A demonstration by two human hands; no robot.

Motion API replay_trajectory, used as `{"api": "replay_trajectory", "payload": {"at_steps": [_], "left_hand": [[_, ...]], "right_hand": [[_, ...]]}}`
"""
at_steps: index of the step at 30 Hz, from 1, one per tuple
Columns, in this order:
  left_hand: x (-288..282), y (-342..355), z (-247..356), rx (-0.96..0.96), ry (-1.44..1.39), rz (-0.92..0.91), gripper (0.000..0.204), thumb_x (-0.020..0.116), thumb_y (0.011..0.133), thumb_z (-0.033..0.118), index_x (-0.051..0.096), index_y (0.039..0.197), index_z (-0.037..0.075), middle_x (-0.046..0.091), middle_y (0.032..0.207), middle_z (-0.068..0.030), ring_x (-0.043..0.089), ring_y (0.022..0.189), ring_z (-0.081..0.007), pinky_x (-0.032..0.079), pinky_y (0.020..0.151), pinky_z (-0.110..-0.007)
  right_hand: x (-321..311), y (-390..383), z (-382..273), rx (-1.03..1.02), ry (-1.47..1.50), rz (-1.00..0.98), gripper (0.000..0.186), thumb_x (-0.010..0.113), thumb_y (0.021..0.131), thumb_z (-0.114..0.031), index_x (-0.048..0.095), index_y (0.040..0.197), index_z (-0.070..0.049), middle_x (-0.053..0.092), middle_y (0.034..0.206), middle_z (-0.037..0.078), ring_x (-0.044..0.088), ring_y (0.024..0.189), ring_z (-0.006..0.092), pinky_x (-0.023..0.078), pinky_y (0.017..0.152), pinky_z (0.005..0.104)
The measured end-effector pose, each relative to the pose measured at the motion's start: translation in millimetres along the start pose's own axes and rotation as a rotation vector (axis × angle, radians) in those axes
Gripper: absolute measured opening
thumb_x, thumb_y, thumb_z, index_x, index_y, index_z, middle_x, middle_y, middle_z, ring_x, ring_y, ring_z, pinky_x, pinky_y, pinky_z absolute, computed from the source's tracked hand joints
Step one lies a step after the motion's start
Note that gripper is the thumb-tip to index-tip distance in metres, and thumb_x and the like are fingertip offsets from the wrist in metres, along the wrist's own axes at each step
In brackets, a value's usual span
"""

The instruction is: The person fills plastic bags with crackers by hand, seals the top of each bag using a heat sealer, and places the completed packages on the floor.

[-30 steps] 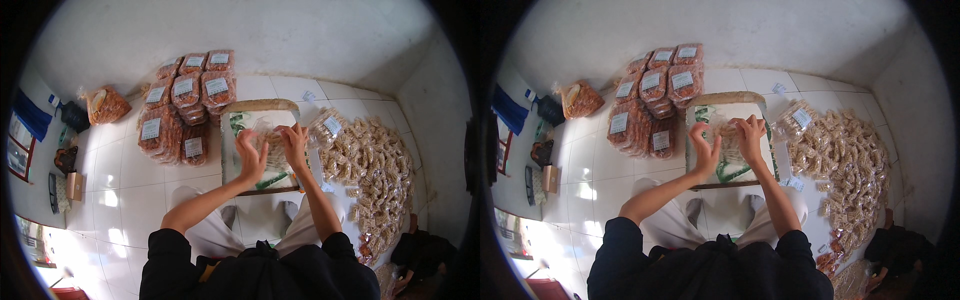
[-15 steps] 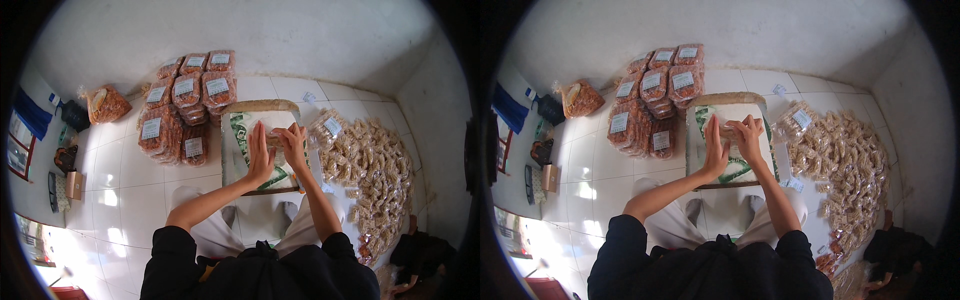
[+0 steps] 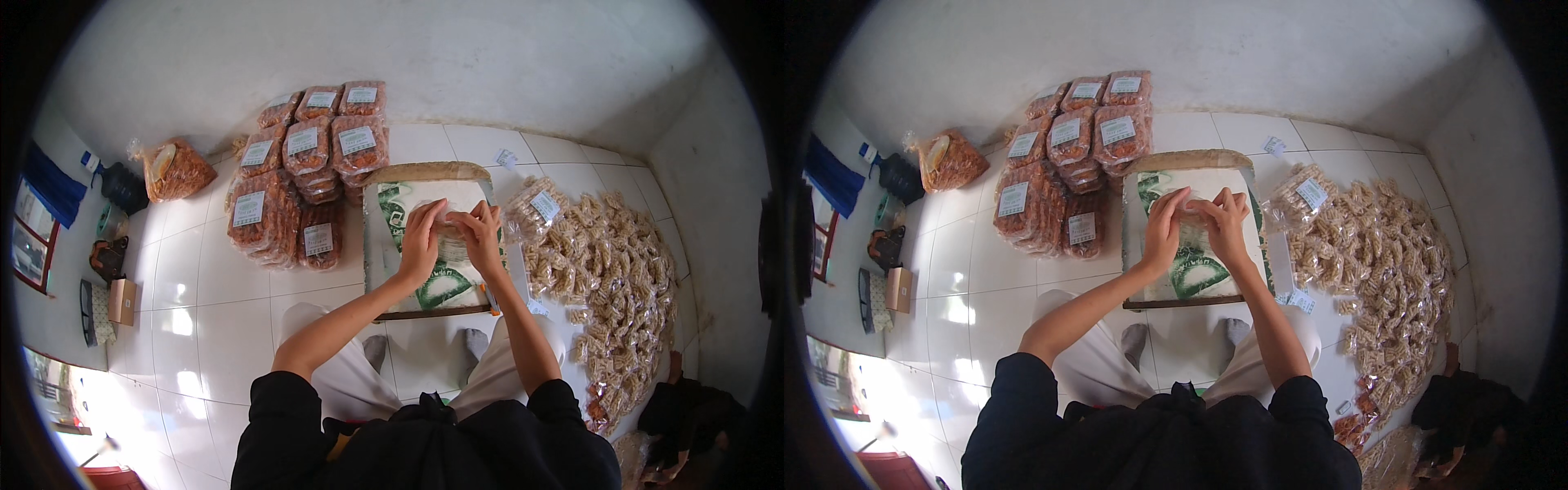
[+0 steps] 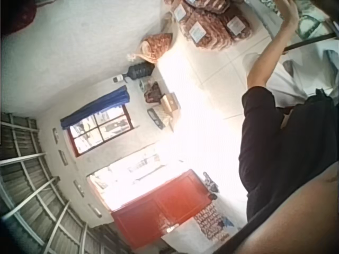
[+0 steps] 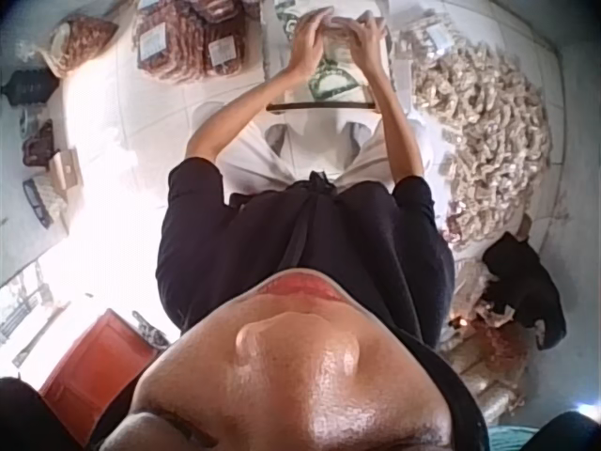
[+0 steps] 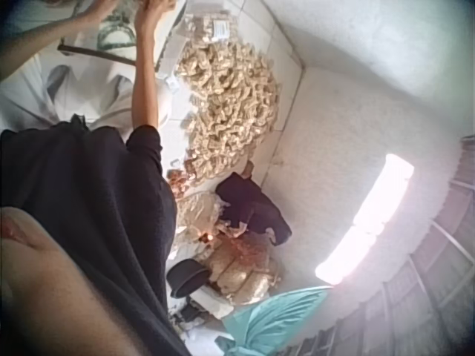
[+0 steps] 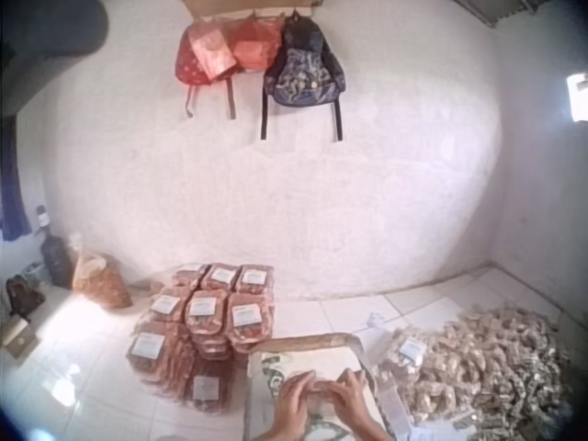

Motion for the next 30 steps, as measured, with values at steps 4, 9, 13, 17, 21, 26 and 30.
{"api": "replay_trajectory", "payload": {"at_steps": [4,9,13,17,21,26,30], "left_hand": [[2.0,2.9,5.5,0.023,0.028,-0.046,0.038,0.049,0.075,-0.008,0.055,0.11,0.005,0.054,0.108,-0.0093,0.048,0.105,-0.0286,0.04,0.09,-0.037],[2.0,3.9,-0.5,0.013,0.044,-0.034,0.026,0.053,0.075,-0.005,0.056,0.099,0.003,0.056,0.097,-0.0089,0.051,0.097,-0.0277,0.043,0.081,-0.037],[2.8,5.1,-11.5,-0.101,-0.058,-0.005,0.016,0.053,0.078,-0.004,0.056,0.093,0.002,0.057,0.09,-0.0094,0.054,0.088,-0.0265,0.045,0.075,-0.036],[4.3,5.9,-19.6,-0.21,-0.19,0.015,0.01,0.052,0.082,-0.003,0.057,0.09,0.002,0.058,0.086,-0.0081,0.057,0.081,-0.0219,0.045,0.072,-0.031],[9.7,4.7,-32.4,-0.306,-0.373,-0.001,0.009,0.052,0.083,-0.003,0.057,0.089,0.002,0.059,0.086,-0.007,0.057,0.078,-0.0183,0.046,0.072,-0.029],[0.4,12.4,-5.7,-0.078,-0.075,0.009,0.014,0.054,0.082,-0.003,0.056,0.095,0.003,0.049,0.103,-0.0061,0.056,0.08,-0.016,0.047,0.072,-0.026],[1.2,15.8,-21.8,-0.2,-0.353,0.049,0.027,0.058,0.081,-0.001,0.052,0.106,0.007,0.037,0.115,-0.0092,0.053,0.091,-0.0194,0.047,0.076,-0.028]], "right_hand": [[-1.7,-0.9,4.3,-0.002,-0.011,0.005,0.017,0.061,0.078,-0.007,0.069,0.089,-0.019,0.035,0.075,0.001,0.034,0.079,0.0199,0.025,0.077,0.0336],[0.6,1.2,1.9,-0.002,0.001,-0.018,0.019,0.06,0.077,-0.008,0.069,0.088,-0.02,0.035,0.075,0.002,0.034,0.079,0.0207,0.025,0.078,0.0346],[1.2,4.4,0.0,0.006,0.016,-0.041,0.022,0.059,0.076,-0.006,0.065,0.094,-0.018,0.039,0.078,0.003,0.037,0.08,0.0212,0.025,0.079,0.0352],[-1.9,5.5,10.6,0.125,0.256,0.06,0.024,0.059,0.077,-0.005,0.06,0.099,-0.013,0.045,0.082,0.004,0.039,0.081,0.0226,0.027,0.08,0.0358],[5.5,6.2,10.8,0.103,0.108,-0.061,0.018,0.058,0.078,-0.006,0.061,0.095,-0.01,0.046,0.083,0.006,0.04,0.082,0.0238,0.028,0.08,0.0372],[1.9,2.5,9.3,0.065,-0.16,0.042,0.011,0.057,0.079,-0.005,0.06,0.088,-0.008,0.047,0.084,0.007,0.04,0.085,0.0263,0.029,0.079,0.0393],[1.7,3.0,11.0,0.083,-0.224,0.074,0.009,0.057,0.079,-0.005,0.06,0.086,-0.008,0.047,0.084,0.007,0.04,0.087,0.0267,0.029,0.08,0.0399]]}}
Point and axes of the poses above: each hand's wrist, its own y-axis towards the middle knuckle, its own x-axis out of the palm, z = x × y, the point moved 8 cm from there along y, towards the middle knuckle
